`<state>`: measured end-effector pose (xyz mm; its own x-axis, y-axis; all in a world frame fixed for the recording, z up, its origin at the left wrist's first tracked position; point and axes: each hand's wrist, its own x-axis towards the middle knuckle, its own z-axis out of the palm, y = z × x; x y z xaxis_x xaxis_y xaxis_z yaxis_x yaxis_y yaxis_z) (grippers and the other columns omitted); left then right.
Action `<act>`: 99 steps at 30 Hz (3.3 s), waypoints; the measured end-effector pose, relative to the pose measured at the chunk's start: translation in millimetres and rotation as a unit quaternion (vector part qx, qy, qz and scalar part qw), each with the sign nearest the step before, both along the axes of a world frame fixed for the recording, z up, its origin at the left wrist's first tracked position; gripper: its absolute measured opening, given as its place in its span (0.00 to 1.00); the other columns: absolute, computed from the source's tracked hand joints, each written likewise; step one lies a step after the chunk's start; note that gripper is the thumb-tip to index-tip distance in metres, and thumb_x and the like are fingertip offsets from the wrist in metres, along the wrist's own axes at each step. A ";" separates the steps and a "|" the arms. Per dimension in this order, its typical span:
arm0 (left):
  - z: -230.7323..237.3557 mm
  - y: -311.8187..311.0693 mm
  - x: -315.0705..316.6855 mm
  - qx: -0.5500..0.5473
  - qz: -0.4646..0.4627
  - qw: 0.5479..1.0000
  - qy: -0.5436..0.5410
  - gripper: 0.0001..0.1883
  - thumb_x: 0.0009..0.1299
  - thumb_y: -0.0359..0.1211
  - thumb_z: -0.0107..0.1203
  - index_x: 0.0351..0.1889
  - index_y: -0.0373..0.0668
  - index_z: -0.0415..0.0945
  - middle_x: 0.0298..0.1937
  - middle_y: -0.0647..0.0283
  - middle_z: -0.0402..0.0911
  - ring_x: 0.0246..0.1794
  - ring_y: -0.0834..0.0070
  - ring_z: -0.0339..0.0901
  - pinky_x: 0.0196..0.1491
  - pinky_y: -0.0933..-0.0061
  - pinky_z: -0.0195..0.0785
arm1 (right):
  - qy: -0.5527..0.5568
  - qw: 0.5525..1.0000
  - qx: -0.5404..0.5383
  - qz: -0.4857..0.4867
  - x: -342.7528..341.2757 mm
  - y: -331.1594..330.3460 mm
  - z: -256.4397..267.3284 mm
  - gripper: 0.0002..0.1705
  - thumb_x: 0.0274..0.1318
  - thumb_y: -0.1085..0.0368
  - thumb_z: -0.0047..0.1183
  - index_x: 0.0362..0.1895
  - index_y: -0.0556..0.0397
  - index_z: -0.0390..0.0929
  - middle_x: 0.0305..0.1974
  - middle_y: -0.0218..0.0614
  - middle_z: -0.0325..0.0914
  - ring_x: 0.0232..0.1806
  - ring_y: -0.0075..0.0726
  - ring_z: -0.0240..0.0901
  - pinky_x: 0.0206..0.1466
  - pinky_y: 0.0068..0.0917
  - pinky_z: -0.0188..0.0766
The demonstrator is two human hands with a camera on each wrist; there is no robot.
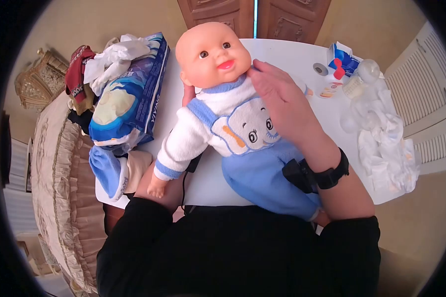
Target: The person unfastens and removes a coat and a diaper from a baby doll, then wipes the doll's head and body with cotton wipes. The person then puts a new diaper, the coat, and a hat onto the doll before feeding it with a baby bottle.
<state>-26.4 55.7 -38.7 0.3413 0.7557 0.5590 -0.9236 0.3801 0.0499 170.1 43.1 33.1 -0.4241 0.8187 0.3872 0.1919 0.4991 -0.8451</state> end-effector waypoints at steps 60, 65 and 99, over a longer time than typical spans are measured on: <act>27.2 13.0 -27.9 -0.065 0.130 0.836 0.530 0.36 0.76 0.57 0.37 0.72 0.41 0.52 0.69 0.51 0.63 0.68 0.59 0.64 0.70 0.57 0.56 | -0.031 0.992 -0.096 0.077 41.1 86.9 -41.4 0.40 0.62 0.51 0.55 0.70 0.55 0.55 0.61 0.47 0.67 0.65 0.42 0.62 0.67 0.35 0.60; 11.3 57.6 -60.1 -0.016 0.084 0.810 0.580 0.33 0.77 0.55 0.37 0.70 0.41 0.55 0.66 0.52 0.67 0.65 0.61 0.67 0.69 0.60 0.57 | -0.036 0.988 -0.129 0.079 40.0 95.8 -46.4 0.43 0.60 0.50 0.57 0.70 0.58 0.54 0.60 0.51 0.68 0.63 0.41 0.65 0.63 0.32 0.64; 23.0 60.7 -56.6 0.017 -0.024 0.721 0.692 0.48 0.65 0.44 0.63 0.75 0.41 0.42 0.71 0.55 0.59 0.72 0.64 0.58 0.74 0.61 0.47 | -0.199 0.975 -0.090 0.031 28.2 101.4 -58.9 0.34 0.60 0.46 0.52 0.61 0.57 0.69 0.43 0.49 0.81 0.42 0.43 0.80 0.46 0.34 0.74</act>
<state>-83.0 116.4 -15.6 0.6151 0.7187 -0.3242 0.0343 0.3864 0.9217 198.2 144.5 -25.8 -0.5624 0.8262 0.0337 0.4963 0.3698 -0.7854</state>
